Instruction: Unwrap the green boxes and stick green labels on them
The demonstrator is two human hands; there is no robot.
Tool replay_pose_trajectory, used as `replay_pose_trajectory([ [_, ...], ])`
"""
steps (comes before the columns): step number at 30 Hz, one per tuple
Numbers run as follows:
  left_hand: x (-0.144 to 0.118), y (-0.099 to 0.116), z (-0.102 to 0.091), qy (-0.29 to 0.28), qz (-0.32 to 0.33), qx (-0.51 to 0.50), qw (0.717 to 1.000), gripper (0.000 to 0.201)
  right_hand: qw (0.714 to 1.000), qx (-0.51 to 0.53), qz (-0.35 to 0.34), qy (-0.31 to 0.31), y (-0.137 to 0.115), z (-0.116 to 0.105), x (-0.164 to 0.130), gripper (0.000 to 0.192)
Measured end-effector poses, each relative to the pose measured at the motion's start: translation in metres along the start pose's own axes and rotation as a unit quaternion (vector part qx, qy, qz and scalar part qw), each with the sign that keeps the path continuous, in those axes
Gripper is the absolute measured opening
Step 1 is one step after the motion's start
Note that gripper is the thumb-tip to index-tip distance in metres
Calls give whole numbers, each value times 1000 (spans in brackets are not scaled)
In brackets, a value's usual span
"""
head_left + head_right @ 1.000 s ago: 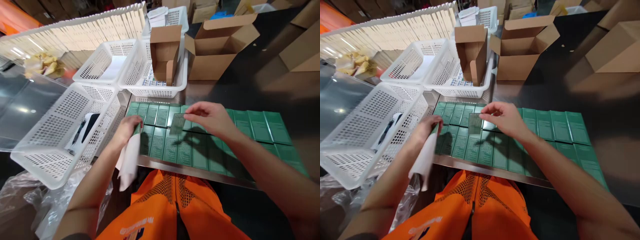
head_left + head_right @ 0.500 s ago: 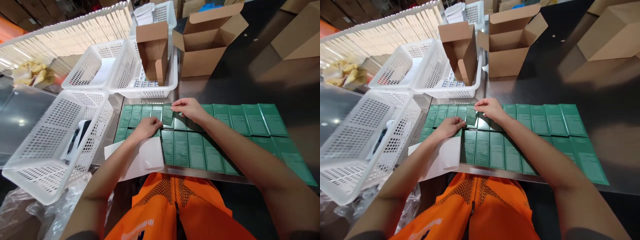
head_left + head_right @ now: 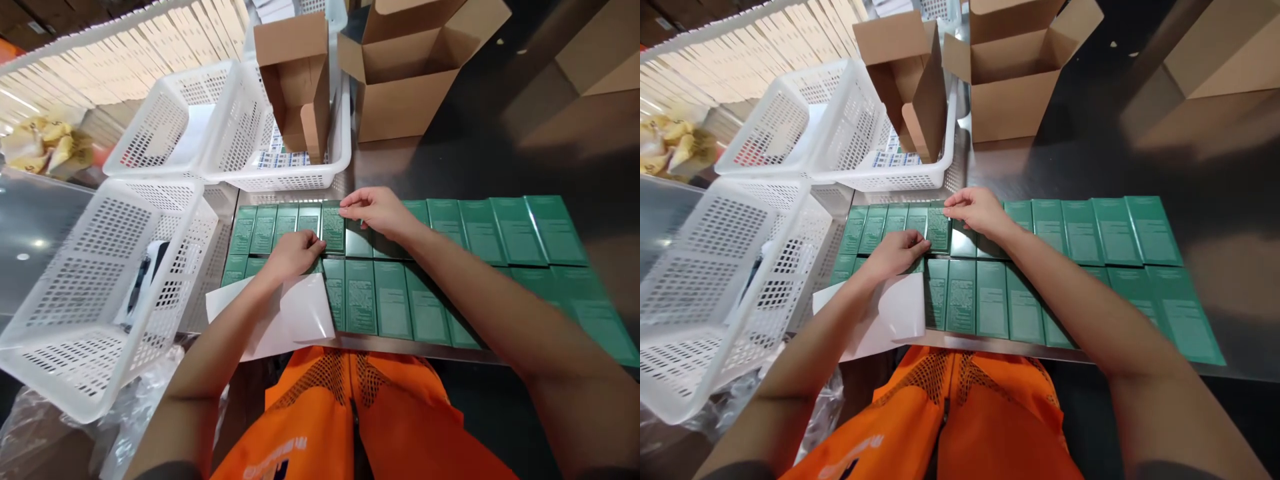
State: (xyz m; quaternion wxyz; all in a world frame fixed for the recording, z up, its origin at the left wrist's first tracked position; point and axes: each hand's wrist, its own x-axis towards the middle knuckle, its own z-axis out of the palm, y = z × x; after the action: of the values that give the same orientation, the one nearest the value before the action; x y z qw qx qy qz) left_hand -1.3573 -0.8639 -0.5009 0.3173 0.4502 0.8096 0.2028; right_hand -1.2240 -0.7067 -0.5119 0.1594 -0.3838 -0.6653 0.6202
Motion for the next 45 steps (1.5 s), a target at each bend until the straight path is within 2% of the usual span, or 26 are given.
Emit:
replay_pose_trajectory([
  [5,2,3,0,-15,-11,32,999,29,995,-62,-70,29,18,2,7,37],
  [18,8,13,0,-28,-44,83,995,25,977,-164,-115,68,15,8,-1,28],
  [20,10,14,0,-29,-39,105,993,23,967,-196,-143,78,19,10,-3,25],
  [23,11,13,-1,-38,-31,126,991,24,940,-252,-191,126,25,12,-2,29],
  [26,3,10,-2,-37,-31,119,992,26,924,-293,-194,148,27,14,0,30],
  [28,-6,8,-3,1,-31,107,994,31,919,-318,-182,142,26,15,-1,30],
  [30,-18,6,-5,74,-41,84,993,42,909,-354,-190,109,24,14,-4,40],
  [33,-34,2,-11,211,-46,38,976,53,888,-398,-229,4,18,12,-13,68],
  [34,-39,1,-13,252,-40,23,967,54,889,-390,-239,-28,14,12,-17,70],
  [36,-47,-3,-16,322,-27,-4,946,53,911,-324,-243,-75,4,15,-28,65],
  [38,-52,-5,-17,373,-13,-32,927,51,933,-230,-252,-114,-8,25,-41,51],
  [41,-57,-9,-17,414,13,-92,906,48,933,-150,-294,-142,-24,48,-62,30],
  [43,-61,-11,-18,414,25,-147,898,49,926,-142,-327,-122,-29,63,-70,15],
  [45,-66,-13,-22,385,19,-213,898,49,909,-163,-379,-59,-30,72,-73,7],
])
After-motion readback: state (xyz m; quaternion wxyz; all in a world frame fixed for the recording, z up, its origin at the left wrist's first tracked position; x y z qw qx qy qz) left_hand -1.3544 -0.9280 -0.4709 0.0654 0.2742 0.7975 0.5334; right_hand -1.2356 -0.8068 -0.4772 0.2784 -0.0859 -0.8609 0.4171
